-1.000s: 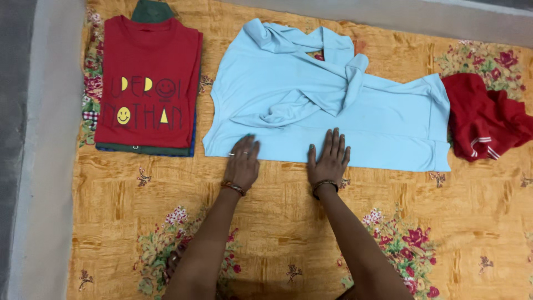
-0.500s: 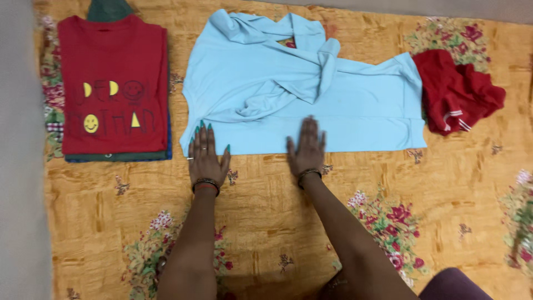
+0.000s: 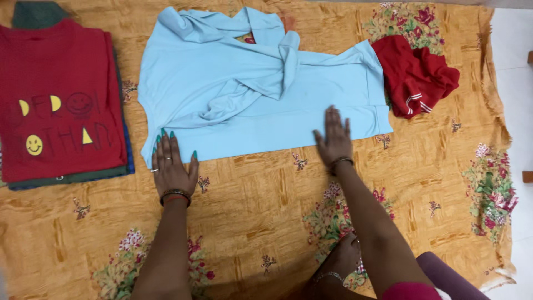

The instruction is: The person folds a red t-shirt and places it on a stack of folded clothes. Then, the person unfolds and folds a light blue long-sleeved shirt, smoothing it out before folding it into a compact rectangle.

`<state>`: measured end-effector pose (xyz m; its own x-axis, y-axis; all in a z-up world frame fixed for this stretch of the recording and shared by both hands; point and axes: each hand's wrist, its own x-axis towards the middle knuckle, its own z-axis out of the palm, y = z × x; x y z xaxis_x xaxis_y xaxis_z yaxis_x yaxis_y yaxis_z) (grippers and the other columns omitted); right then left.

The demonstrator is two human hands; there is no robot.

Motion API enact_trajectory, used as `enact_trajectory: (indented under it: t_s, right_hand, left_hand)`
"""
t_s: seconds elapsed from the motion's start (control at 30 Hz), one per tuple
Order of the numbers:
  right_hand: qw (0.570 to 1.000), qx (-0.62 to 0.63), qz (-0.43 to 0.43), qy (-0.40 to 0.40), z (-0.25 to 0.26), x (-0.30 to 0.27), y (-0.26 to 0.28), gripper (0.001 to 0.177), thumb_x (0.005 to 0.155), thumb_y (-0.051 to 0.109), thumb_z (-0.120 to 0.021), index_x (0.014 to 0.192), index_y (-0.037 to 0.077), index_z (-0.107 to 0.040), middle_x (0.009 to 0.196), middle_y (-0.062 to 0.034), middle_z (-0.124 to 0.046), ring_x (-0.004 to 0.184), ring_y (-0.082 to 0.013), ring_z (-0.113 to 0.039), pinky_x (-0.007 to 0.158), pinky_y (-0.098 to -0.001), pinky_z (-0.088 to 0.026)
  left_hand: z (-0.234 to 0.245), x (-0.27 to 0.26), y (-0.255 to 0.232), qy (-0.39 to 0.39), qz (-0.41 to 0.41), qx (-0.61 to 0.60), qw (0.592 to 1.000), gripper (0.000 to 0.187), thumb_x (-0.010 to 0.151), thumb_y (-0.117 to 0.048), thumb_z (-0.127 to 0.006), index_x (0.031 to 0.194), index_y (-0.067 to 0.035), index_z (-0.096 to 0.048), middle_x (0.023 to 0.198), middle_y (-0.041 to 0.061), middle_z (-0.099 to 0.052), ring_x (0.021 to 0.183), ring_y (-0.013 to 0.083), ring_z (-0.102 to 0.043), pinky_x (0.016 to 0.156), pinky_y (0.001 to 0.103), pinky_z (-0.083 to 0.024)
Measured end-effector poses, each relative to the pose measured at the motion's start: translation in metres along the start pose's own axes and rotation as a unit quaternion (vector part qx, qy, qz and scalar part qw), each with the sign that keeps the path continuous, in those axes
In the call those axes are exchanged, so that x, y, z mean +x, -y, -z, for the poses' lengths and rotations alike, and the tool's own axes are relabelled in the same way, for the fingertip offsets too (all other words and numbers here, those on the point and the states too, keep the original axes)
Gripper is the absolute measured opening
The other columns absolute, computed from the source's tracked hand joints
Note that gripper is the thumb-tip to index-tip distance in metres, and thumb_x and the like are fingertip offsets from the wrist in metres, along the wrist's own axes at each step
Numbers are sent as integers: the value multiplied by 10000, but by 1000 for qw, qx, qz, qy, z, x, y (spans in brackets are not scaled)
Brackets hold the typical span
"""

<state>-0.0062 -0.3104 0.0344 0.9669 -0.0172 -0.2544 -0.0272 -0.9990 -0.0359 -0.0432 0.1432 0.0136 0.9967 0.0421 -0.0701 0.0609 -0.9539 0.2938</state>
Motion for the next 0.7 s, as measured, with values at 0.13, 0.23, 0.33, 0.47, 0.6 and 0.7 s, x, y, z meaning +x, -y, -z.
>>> enact_trajectory:
  t_s: [0.13,0.23,0.33,0.47,0.6,0.7]
  right_hand:
    - [997,31,-43,-59,-1,1,-58,750,1068,526,-220,1648,66,-95,1734,-116,-84,1600,-240,-89,1291,-446,-32]
    - [991,64,-67,-99,-6,7,-82,745,1053,473,-325,1642,49,-159,1723,-143,-153,1593,-269,-134,1290,-455,-67]
    - [986,68,-86,-122,-17,12,-87,721,1051,403,-390,1637,26,-207,1717,-158,-201,1583,-286,-173,1279,-481,-90]
    - [951,173,-168,-195,-23,32,-63,587,1013,204,-536,1547,17,-378,1678,-180,-314,1553,-330,-304,1292,-467,-242]
    - [895,359,-114,-239,-13,67,5,729,862,-63,-501,1576,75,-461,1532,-178,-522,1436,-339,-532,1268,-435,-424]
    - [939,248,56,-233,6,97,54,826,777,-129,-578,1562,113,-486,1571,-241,-407,1418,-443,-427,1154,-491,-390]
  left_hand:
    - [0,-2,0,2,1,0,1000,790,1027,-520,-401,1635,-36,-259,1705,168,-227,1583,292,-184,1280,436,-116]
    - [-3,-1,0,-1,-1,2,1000,793,1022,-516,-396,1631,-30,-251,1700,174,-225,1577,292,-173,1271,442,-109]
    - [-5,1,2,0,-3,26,1000,792,1023,-522,-387,1628,-30,-243,1696,174,-217,1571,294,-168,1262,450,-121]
    - [-7,3,3,0,-8,56,998,776,1028,-534,-379,1647,-88,-235,1704,162,-187,1571,307,-168,1261,459,-151]
    - [-7,-1,4,-5,-13,29,999,730,1017,-525,-399,1641,-181,-243,1708,144,-171,1564,298,-169,1255,457,-153]
    - [-6,0,4,-4,-6,19,1000,732,1002,-519,-407,1637,-193,-245,1706,133,-170,1568,290,-171,1262,450,-144]
